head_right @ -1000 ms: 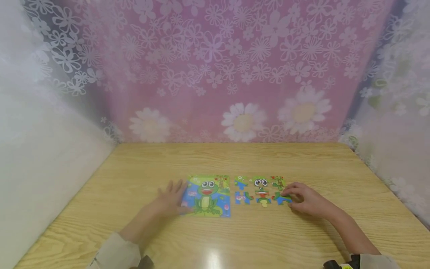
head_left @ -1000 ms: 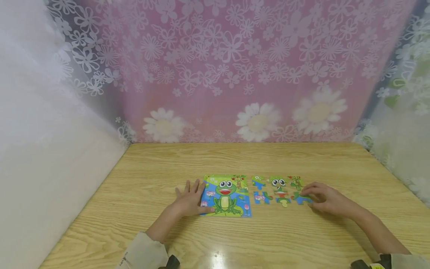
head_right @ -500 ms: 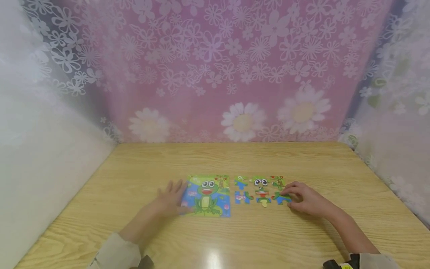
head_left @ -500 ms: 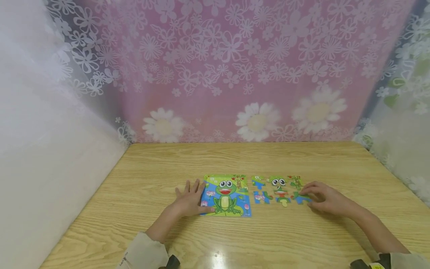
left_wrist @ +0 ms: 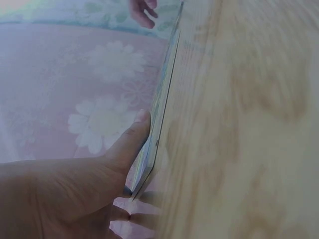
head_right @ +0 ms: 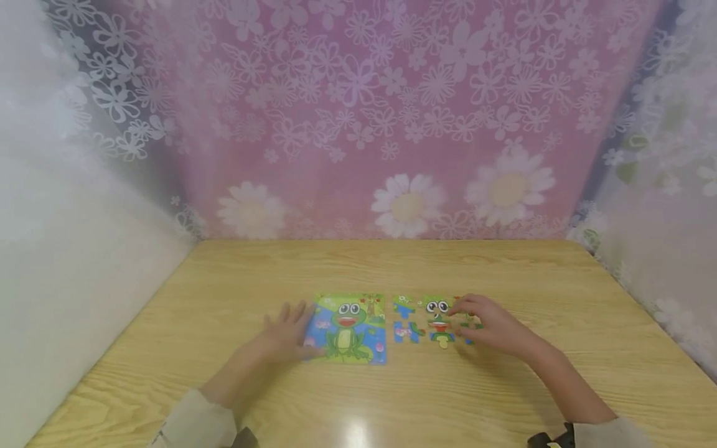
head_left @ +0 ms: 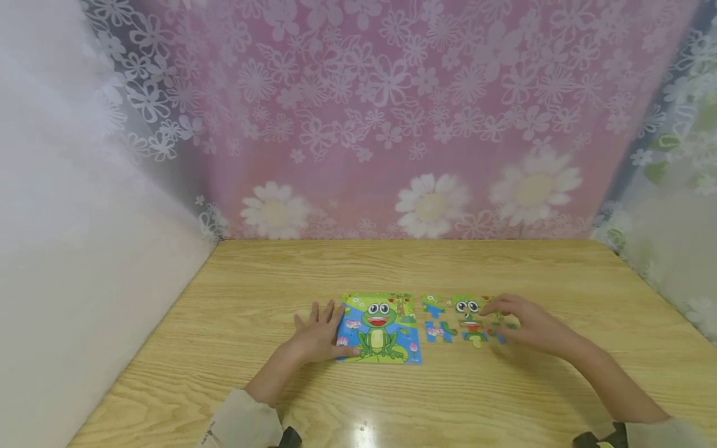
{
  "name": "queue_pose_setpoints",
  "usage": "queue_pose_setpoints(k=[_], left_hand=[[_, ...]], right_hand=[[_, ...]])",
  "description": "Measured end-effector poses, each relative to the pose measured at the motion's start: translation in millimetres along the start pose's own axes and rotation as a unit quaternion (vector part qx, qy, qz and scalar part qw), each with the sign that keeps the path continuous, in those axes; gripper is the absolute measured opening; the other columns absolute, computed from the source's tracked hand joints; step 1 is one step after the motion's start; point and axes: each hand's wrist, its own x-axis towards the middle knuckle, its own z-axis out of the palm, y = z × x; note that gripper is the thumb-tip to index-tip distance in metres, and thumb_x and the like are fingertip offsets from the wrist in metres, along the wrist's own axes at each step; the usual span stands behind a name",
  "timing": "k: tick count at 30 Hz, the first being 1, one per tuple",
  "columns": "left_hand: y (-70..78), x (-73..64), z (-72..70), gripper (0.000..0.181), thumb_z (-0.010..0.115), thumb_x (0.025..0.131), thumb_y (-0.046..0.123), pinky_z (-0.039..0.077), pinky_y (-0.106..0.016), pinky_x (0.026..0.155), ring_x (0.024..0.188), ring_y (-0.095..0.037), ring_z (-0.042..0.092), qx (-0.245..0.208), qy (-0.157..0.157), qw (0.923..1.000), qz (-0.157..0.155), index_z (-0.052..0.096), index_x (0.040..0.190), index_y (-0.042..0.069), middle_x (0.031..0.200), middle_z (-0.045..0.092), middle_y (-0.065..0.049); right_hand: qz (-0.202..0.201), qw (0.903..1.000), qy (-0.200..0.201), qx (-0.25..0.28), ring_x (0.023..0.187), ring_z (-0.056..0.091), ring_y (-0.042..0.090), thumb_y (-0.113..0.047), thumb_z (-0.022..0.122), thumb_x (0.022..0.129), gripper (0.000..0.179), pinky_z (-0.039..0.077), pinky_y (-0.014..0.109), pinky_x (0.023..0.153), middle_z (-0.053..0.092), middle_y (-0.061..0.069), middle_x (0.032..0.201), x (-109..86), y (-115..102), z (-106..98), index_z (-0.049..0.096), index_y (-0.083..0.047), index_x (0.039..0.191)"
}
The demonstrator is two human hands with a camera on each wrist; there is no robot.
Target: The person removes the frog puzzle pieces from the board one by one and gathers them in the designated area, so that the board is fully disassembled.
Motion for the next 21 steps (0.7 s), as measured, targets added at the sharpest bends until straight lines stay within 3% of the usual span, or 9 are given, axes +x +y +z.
queue_pose_setpoints(k=[4,9,15,21], left_hand=[[-1.1,-1.4,-1.7,0.101,0.057,0.077,0.065,0.003,-0.071,0.093,0.132,-0.046,0.001,-0.011,-0.001,0.9999,0.008,0.016,0.147,0.007,0.15,0.01,-0.019],[-2.9,-2.1,-5.0,0.101,0.06,0.076,0.063,0.003,-0.07,0.094,0.133,-0.045,-0.001,-0.025,-0.008,0.9995,0.02,0.016,0.147,0.007,0.15,0.008,-0.02],[-7.8,-2.7,-8.4,0.1,0.062,0.077,0.06,-0.001,-0.067,0.096,0.133,-0.044,-0.004,-0.01,-0.019,0.9989,0.042,0.016,0.147,0.006,0.15,0.005,-0.02],[-9.2,-5.1,-13.2,0.098,0.064,0.077,0.057,-0.003,-0.068,0.095,0.132,-0.046,-0.004,-0.02,-0.034,0.9985,0.037,0.017,0.148,0.009,0.15,0.004,-0.019]], right_hand=[[-0.007,0.9998,-0.009,0.014,0.1,0.052,0.033,-0.011,0.069,0.083,0.024,0.045,0.05,0.075,0.057,0.008,0.11,19.3,-15,10,0.065,-0.008,0.106],[-0.025,0.9984,-0.036,0.036,0.101,0.051,0.031,-0.008,0.068,0.084,0.022,0.046,0.047,0.075,0.057,0.004,0.109,42.6,-33,26,0.064,-0.008,0.106],[-0.041,0.9962,-0.062,0.044,0.101,0.051,0.026,-0.009,0.066,0.085,0.022,0.045,0.046,0.079,0.056,-0.001,0.108,69.1,-55,49,0.064,-0.009,0.107],[-0.06,0.9928,-0.078,0.068,0.108,0.049,0.031,-0.01,0.064,0.086,0.023,0.043,0.049,0.083,0.056,0.002,0.111,93.5,-74,71,0.065,-0.011,0.109]])
